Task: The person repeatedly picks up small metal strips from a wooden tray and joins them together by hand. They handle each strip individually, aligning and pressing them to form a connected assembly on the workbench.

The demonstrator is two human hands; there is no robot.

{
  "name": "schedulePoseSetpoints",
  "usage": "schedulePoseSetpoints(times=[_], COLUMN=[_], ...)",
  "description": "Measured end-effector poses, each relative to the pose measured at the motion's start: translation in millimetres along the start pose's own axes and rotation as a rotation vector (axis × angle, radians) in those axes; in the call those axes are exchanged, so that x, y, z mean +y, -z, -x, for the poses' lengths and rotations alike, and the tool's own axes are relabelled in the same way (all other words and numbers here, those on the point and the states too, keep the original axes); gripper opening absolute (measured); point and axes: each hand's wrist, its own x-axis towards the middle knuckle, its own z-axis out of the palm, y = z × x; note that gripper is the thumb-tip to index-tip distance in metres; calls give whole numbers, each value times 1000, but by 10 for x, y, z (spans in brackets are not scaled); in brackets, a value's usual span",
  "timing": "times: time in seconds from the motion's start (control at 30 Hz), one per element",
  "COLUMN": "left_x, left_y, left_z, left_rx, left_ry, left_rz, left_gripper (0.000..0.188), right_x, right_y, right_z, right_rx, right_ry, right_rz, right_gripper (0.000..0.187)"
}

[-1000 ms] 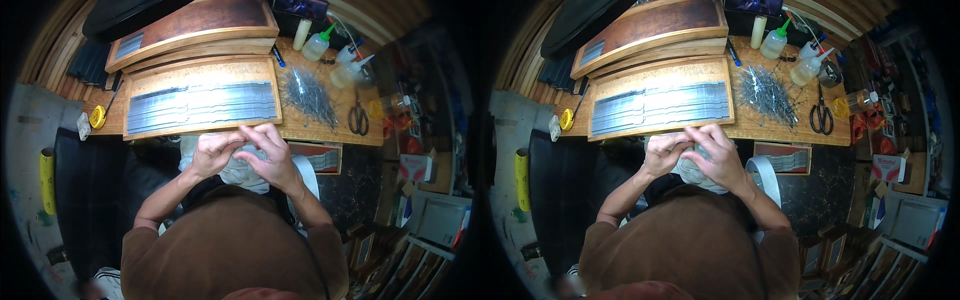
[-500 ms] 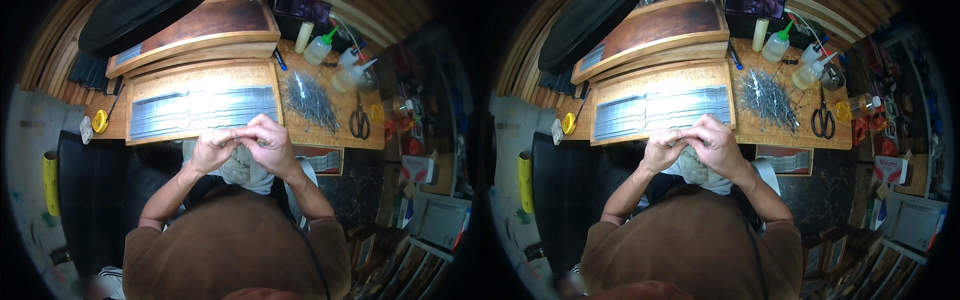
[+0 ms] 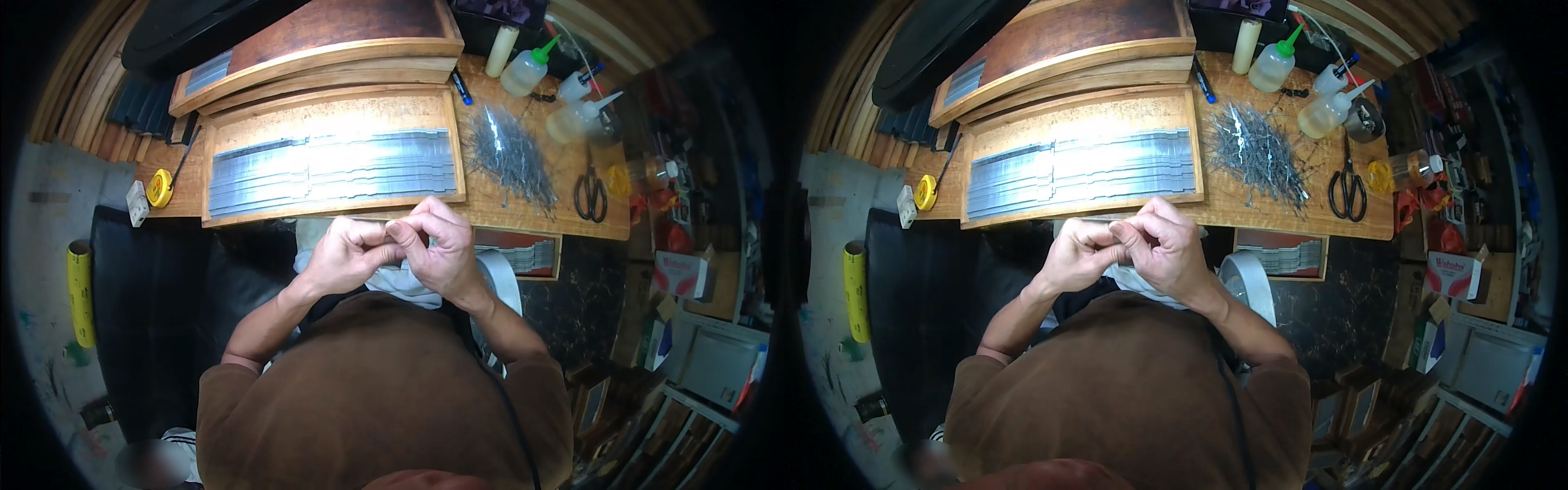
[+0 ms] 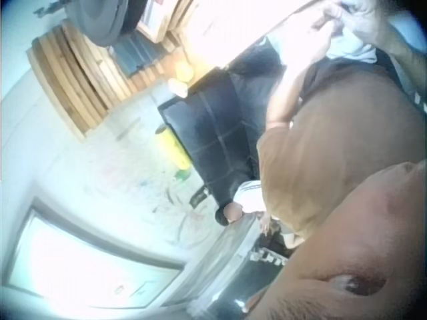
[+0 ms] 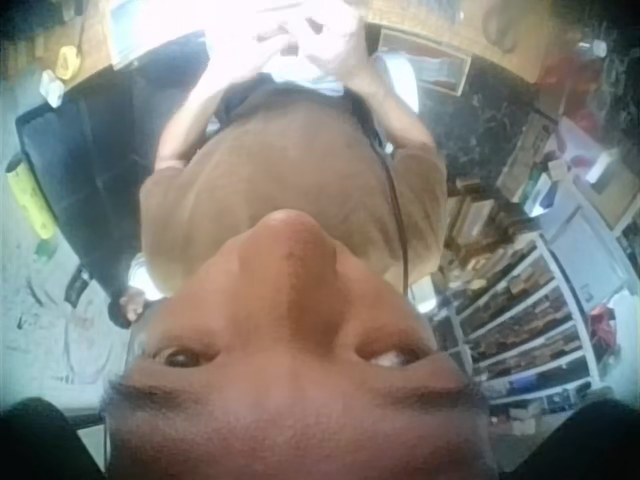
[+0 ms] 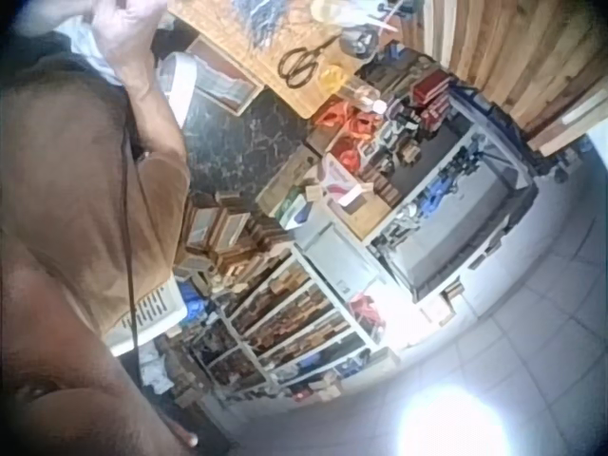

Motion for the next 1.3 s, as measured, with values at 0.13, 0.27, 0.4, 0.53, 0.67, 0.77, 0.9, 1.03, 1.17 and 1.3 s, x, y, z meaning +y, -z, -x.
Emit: schedulePoseSetpoints(times=[0.13, 0.27, 0.4, 0.53, 0.67, 0.77, 0.9, 1.03, 1.17, 1.3], left_x=[-289, -754, -816, -887, -947, -803, -537, -424, -544, -522], left_y=[41, 177, 218, 217, 154, 34, 2, 66, 80, 64], left_z=[176, 115, -13, 3, 247, 437, 453, 528, 713, 755], left_rx=[-147, -107, -95, -55, 15, 194, 337, 352, 370, 395], left_ry=[391, 588, 567, 476, 214, -2, -144, -133, -75, -75], left_rz=[318, 480, 525, 383, -100, -392, -450, -318, -249, -252], left_gripper=[10, 16, 15, 14, 15, 16, 10, 9, 9, 12], right_x=[296, 621, 820, 728, 609, 396, 289, 271, 204, 287], right_y=[-171, -292, -366, -385, -376, -342, -423, -473, -501, -532], right_z=[441, 520, 483, 417, 486, 406, 263, 144, 179, 200], right_rx=[-64, -60, 2, 26, -57, -125, -95, -190, -298, -349], right_ry=[-482, -853, -875, -893, -561, -268, -80, -56, -191, -212], right_rz=[-342, -723, -861, -745, -388, -204, -141, -230, -253, -303], right_gripper=[22, 16, 14, 14, 14, 18, 10, 14, 22, 22])
